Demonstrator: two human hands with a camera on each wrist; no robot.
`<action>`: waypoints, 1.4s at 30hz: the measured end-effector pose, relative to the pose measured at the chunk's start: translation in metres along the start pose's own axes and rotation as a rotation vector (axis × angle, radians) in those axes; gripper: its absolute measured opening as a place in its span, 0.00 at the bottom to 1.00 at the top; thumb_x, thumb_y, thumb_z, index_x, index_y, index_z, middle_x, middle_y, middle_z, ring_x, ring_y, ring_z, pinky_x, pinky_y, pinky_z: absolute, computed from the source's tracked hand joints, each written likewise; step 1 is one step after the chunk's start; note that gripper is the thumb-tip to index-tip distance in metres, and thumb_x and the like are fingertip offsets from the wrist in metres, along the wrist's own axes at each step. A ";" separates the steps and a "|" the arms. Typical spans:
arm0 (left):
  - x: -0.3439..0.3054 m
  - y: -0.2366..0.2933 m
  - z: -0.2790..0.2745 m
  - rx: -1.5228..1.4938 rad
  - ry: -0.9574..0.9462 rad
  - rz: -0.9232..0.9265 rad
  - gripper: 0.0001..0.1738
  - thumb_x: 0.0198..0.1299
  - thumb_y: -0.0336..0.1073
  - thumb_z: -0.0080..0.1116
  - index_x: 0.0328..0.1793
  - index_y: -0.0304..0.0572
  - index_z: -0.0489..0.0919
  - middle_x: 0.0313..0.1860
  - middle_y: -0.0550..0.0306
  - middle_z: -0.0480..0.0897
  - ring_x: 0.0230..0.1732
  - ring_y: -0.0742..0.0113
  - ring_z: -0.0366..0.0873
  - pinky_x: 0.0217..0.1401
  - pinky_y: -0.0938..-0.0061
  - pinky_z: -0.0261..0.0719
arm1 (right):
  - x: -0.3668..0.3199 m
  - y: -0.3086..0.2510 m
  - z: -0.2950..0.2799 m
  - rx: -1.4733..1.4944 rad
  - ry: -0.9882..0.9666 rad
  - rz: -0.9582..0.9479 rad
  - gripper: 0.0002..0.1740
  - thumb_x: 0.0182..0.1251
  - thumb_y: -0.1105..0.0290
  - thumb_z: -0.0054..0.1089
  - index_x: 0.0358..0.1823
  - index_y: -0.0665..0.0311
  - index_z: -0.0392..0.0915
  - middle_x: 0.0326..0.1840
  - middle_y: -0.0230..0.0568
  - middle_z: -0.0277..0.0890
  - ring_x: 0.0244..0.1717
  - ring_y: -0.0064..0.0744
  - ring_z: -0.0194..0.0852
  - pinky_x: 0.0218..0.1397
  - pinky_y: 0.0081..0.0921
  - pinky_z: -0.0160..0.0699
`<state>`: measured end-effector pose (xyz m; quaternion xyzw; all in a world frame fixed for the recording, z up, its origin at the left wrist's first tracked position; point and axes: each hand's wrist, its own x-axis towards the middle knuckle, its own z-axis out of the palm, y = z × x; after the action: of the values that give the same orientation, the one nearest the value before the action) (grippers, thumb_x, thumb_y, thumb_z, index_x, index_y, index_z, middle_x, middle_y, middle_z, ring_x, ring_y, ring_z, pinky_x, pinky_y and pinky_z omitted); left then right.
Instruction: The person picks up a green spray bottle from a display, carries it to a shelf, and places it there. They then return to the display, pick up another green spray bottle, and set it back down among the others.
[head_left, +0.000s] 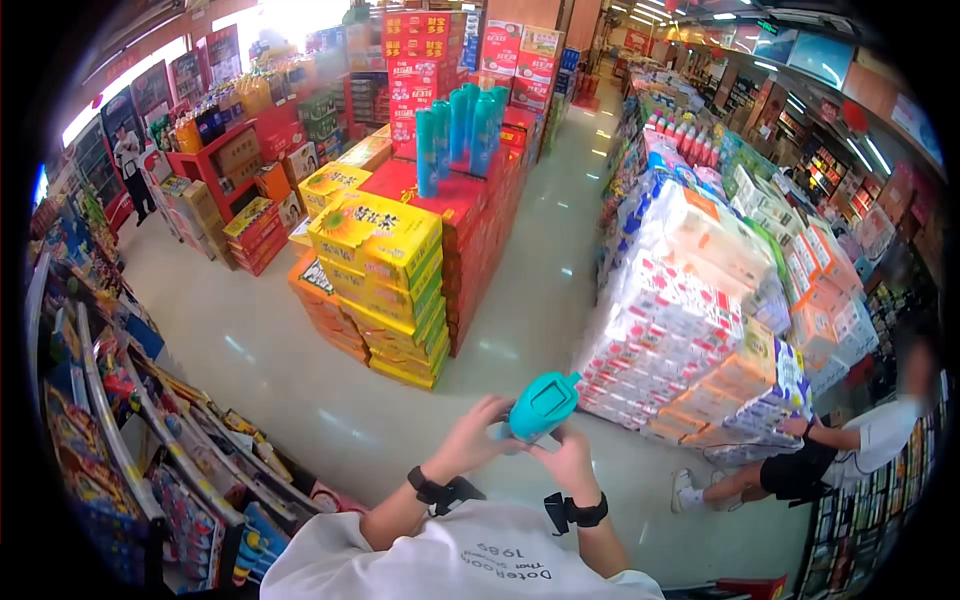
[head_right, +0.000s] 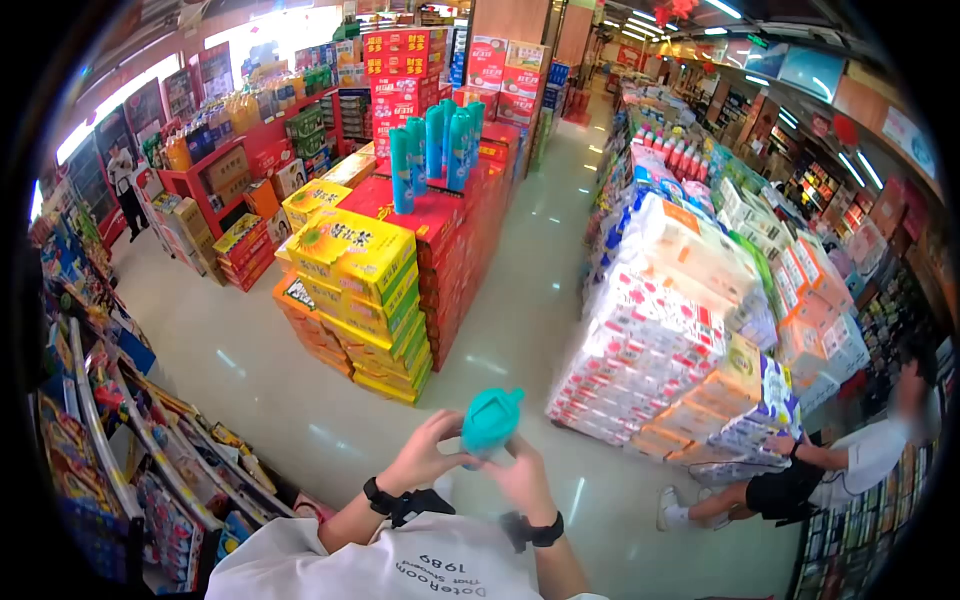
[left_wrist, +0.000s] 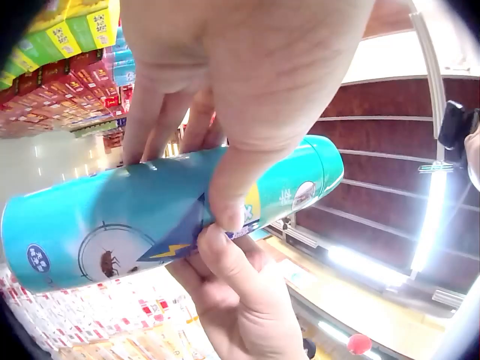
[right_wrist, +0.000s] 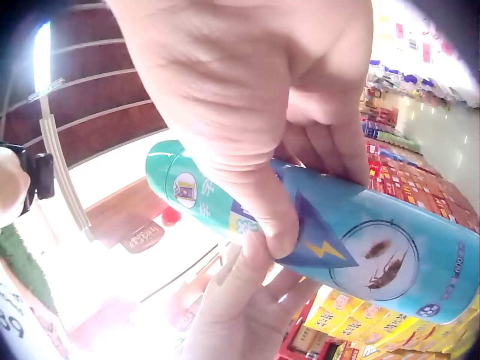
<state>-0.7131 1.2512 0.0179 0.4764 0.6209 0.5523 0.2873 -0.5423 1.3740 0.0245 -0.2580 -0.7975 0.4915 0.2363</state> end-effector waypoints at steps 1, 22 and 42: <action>0.018 -0.006 -0.010 0.010 -0.002 0.002 0.35 0.54 0.27 0.79 0.69 0.33 0.77 0.64 0.49 0.79 0.69 0.54 0.81 0.75 0.61 0.80 | 0.021 0.002 0.002 0.008 -0.002 -0.012 0.31 0.61 0.66 0.81 0.64 0.68 0.81 0.60 0.53 0.87 0.63 0.45 0.86 0.67 0.36 0.79; 0.298 -0.079 -0.114 0.130 0.257 -0.002 0.38 0.54 0.31 0.80 0.71 0.34 0.76 0.62 0.48 0.80 0.62 0.52 0.84 0.68 0.65 0.83 | 0.374 0.082 0.004 0.058 -0.181 -0.079 0.37 0.58 0.66 0.83 0.67 0.69 0.76 0.60 0.57 0.86 0.63 0.49 0.86 0.64 0.40 0.82; 0.557 -0.108 -0.178 0.385 0.698 -0.031 0.42 0.51 0.27 0.80 0.75 0.37 0.76 0.60 0.50 0.81 0.58 0.59 0.82 0.61 0.68 0.82 | 0.727 0.077 -0.026 0.133 -0.563 -0.332 0.35 0.60 0.71 0.78 0.69 0.62 0.76 0.55 0.49 0.88 0.50 0.42 0.88 0.54 0.34 0.84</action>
<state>-1.1122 1.6908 0.0491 0.2958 0.7805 0.5501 -0.0272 -1.0611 1.8884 0.0549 0.0372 -0.8288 0.5493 0.0998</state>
